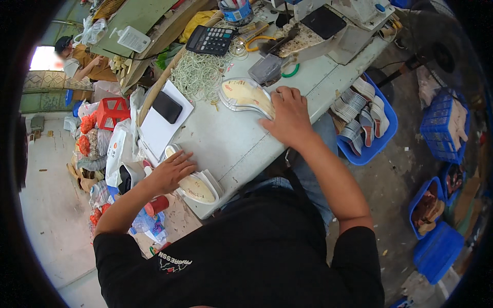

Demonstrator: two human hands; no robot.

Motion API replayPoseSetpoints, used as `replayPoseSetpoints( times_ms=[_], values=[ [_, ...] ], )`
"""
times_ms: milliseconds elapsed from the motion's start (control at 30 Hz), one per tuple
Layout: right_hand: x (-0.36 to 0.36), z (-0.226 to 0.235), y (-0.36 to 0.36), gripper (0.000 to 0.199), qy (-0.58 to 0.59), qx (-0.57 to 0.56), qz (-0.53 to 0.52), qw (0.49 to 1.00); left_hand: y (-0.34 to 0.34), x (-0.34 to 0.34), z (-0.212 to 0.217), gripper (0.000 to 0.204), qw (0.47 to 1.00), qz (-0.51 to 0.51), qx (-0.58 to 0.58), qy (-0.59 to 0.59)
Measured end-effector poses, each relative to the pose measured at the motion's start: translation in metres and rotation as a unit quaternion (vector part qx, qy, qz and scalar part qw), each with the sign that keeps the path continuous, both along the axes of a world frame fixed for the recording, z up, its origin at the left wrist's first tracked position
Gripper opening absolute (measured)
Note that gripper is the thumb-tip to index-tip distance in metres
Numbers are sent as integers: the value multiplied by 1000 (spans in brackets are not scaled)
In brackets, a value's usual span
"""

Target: The person picks up shoe insoles and corresponding grey foam inserts from a workbench. They align the foam insert with the insole and press them together to assemble the shoe component. The person repeats this process for multiple pairs, stacking the finished units on the table.

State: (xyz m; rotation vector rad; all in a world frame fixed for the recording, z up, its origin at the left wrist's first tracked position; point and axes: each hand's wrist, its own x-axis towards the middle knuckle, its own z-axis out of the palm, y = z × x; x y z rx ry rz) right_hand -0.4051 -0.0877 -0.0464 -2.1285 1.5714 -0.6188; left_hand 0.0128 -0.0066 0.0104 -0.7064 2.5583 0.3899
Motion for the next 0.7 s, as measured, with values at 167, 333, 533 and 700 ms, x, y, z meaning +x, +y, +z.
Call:
replayPoseSetpoints(
  times_ms=[167, 333, 533, 700],
  values=[
    [-3, -33, -22, 62, -10, 52, 33, 998, -13, -10, -21, 50, 988, 74, 30, 128],
    [10, -17, -14, 79, -62, 184, 7, 981, -19, -74, -38, 45, 956, 175, -42, 230],
    [15, -20, -17, 76, -19, 177, 75, 981, -17, -102, -44, 50, 948, 201, -47, 241],
    [25, 15, 18, 63, 51, 63, 102, 991, -6, -87, -41, 53, 941, 245, -47, 229]
  ],
)
